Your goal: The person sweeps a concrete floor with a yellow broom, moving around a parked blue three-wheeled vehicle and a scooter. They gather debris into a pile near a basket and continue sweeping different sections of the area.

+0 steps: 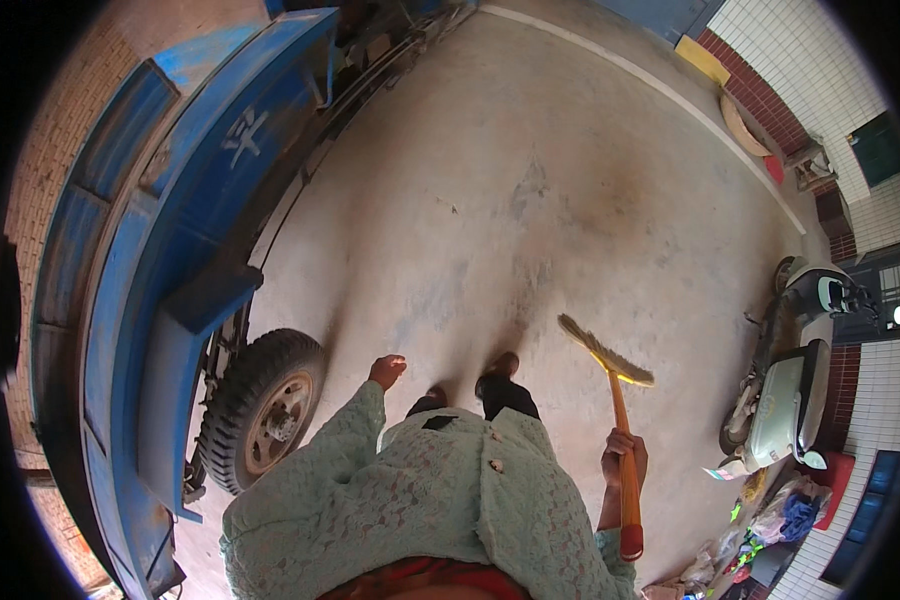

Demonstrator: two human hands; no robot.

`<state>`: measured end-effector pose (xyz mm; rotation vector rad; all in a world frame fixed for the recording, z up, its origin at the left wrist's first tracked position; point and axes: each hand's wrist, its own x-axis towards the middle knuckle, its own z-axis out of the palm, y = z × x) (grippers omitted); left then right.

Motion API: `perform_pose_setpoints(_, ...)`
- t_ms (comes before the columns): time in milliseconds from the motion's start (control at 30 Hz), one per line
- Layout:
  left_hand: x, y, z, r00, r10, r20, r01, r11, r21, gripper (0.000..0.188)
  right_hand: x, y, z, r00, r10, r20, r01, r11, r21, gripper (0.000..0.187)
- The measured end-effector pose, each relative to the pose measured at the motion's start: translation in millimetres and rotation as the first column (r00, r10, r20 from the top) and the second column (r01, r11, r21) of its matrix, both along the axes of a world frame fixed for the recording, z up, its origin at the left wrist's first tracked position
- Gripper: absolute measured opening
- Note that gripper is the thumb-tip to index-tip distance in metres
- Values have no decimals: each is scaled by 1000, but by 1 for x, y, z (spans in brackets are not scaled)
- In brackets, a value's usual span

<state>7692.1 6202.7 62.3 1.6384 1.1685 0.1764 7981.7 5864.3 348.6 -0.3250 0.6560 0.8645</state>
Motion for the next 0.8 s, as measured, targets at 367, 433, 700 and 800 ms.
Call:
perform_pose_setpoints(367,11,120,-21,820,-173,-545,181,983,-40,29,185,112,-59,988,-106,-116,112,993,47,4)
perform_pose_setpoints(433,30,128,-6,903,111,-415,-210,957,-201,31,223,129,-59,990,-48,-134,59,995,80,3)
perform_pose_setpoints(700,158,166,49,910,213,-355,-347,860,-373,31,331,218,-51,989,5,-150,12,994,113,9)
perform_pose_setpoints(800,196,201,35,921,187,-341,-337,821,-461,32,368,250,-54,992,15,-122,0,993,121,7)
